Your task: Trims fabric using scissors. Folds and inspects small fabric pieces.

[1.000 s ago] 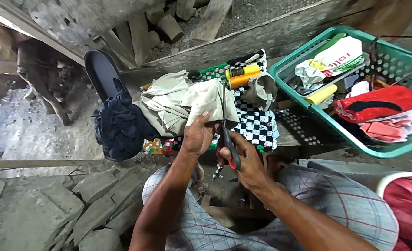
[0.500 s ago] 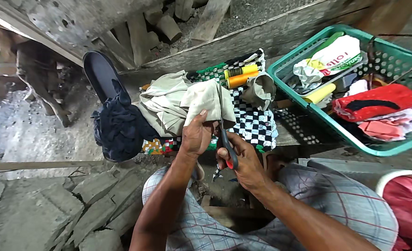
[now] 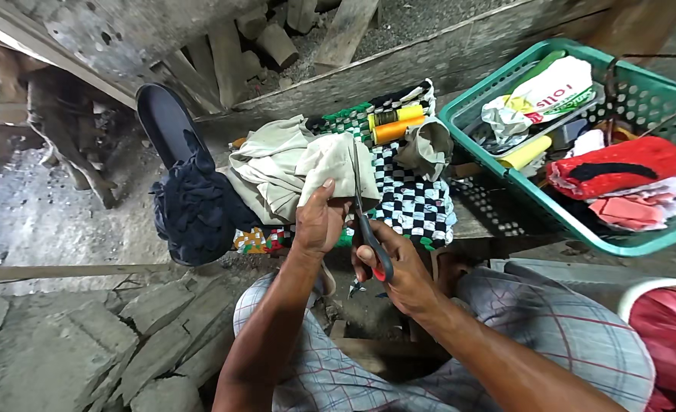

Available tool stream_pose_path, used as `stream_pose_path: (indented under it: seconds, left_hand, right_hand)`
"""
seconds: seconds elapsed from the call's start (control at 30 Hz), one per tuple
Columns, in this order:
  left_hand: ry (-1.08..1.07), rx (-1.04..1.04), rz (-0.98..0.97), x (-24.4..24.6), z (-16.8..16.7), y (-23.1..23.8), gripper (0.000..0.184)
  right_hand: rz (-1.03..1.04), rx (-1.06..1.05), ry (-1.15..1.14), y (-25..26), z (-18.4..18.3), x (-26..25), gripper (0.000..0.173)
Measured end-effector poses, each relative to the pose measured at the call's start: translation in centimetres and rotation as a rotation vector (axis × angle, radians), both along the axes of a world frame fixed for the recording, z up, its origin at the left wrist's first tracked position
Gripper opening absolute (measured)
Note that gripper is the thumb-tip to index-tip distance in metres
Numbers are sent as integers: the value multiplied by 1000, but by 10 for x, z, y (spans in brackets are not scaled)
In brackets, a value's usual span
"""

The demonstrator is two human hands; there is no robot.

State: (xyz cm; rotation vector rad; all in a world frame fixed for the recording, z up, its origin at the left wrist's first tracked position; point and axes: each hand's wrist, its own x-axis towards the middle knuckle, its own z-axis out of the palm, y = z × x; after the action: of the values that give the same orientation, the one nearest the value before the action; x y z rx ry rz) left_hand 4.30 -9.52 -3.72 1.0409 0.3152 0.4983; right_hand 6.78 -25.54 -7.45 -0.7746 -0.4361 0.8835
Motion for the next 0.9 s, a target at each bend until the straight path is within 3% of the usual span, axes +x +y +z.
stream_pose_path:
  seconds: [0.9]
  left_hand:
    - [3,-49,-55,0,-1,1,26]
  right_hand:
    - [-82,14,-4,2,-3,-1,57]
